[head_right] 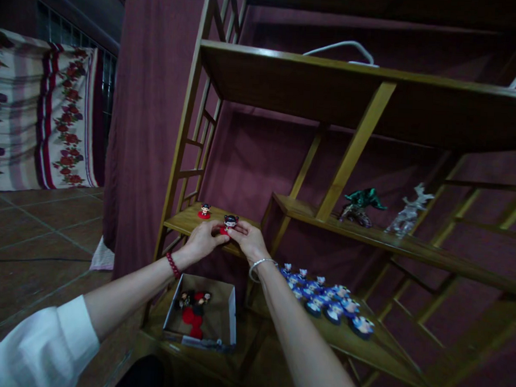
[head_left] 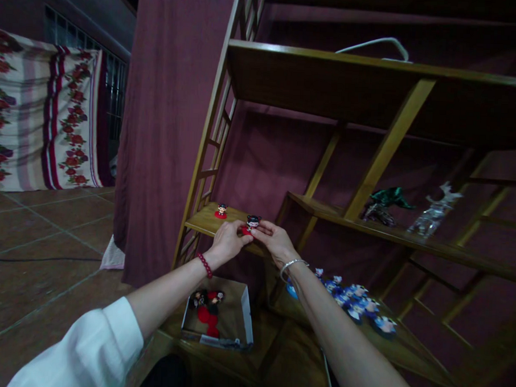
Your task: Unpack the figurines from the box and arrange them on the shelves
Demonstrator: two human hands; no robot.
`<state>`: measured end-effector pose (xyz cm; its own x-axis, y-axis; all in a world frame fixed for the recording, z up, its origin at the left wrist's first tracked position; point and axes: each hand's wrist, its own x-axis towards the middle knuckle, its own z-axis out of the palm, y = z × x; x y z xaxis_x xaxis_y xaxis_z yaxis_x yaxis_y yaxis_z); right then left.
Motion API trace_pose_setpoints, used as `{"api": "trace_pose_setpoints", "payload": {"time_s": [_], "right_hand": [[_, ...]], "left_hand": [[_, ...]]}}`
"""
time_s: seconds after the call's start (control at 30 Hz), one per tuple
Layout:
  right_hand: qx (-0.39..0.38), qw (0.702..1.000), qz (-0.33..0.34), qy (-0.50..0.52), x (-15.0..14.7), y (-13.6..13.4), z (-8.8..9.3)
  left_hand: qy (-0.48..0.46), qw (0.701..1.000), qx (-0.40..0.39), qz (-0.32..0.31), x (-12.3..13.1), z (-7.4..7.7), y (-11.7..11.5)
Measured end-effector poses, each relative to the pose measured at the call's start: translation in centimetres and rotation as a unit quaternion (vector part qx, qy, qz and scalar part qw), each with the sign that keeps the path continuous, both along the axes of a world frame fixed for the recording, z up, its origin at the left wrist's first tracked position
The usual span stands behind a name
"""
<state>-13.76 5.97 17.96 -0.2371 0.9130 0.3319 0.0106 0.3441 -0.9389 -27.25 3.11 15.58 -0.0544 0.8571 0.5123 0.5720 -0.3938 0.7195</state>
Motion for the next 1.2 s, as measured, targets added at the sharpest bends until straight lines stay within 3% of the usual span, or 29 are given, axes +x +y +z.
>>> {"api": "trace_pose_setpoints", "payload": {"time_s": [0.5, 0.93, 1.2], "right_hand": [[-0.049, 0.998, 0.027, -0.02, 0.0, 2.0, -0.8], [-0.033, 0.997, 0.049, -0.059, 0.1, 2.1, -0.9], [-0.018, 0.994, 0.04, -0.099, 0.2, 2.7, -1.1]], "left_hand": [[0.159, 0.985, -0.065, 0.029, -1.0, 1.0, 1.4], [0.169, 0.984, -0.064, 0.006, -1.5, 0.6, 2.3], [0.182, 0.982, -0.054, 0.024, -1.3, 0.8, 1.9]]}}
